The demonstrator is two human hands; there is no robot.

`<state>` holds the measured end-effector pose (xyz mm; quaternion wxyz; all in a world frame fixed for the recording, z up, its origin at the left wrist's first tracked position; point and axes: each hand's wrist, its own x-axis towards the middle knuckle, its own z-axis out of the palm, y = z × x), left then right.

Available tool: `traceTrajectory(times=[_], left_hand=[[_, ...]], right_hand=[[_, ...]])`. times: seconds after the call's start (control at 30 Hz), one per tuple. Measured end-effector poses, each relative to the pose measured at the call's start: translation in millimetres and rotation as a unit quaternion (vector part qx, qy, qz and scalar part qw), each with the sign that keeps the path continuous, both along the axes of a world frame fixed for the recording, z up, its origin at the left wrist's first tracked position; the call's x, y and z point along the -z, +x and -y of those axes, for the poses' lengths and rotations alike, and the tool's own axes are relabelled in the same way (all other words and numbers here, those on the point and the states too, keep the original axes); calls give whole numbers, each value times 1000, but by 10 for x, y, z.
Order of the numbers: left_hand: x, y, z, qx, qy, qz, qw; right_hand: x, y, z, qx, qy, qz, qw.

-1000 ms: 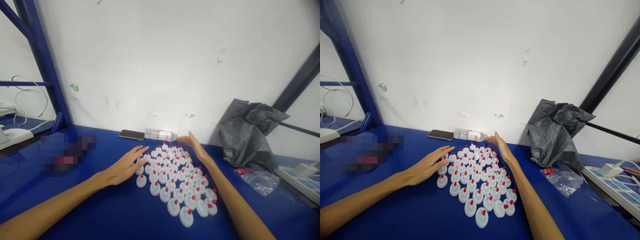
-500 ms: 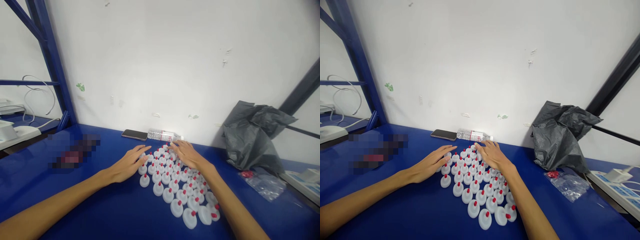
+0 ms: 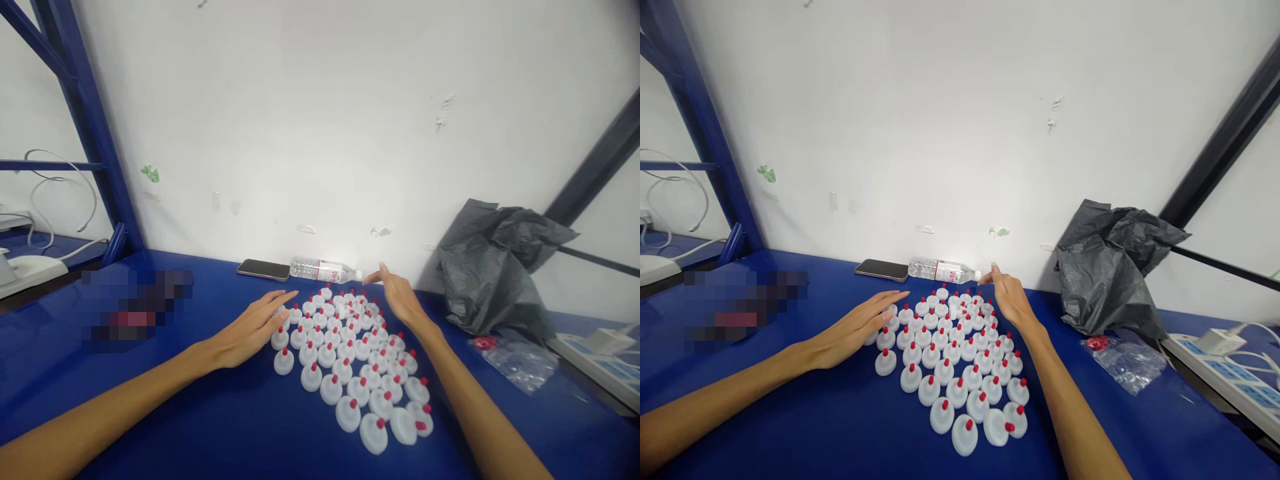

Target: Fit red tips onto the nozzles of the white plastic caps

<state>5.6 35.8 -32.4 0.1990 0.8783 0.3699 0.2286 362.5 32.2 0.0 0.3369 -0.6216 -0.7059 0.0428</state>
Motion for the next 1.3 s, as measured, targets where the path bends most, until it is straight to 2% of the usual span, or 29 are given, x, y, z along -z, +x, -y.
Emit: traceTrajectory(times=[0.17, 0.3, 0.53, 0.9, 1.3], left_hand=[[-28, 0, 16, -1, -16, -4, 1000], [-69, -5, 29, -2, -37, 0, 999], [-74, -13, 14, -5, -24, 22, 999], [-157, -2, 51, -26, -10, 31, 999], [-51, -18, -20, -11, 1, 22, 1000]], right_hand=[[91, 30, -48, -3, 10, 84, 996], [96, 7, -52, -11, 9, 134, 991], [101, -11, -60, -1, 4, 185, 983], [58, -83, 0, 7, 7, 214, 977], [85, -60, -54, 4, -12, 204, 979]])
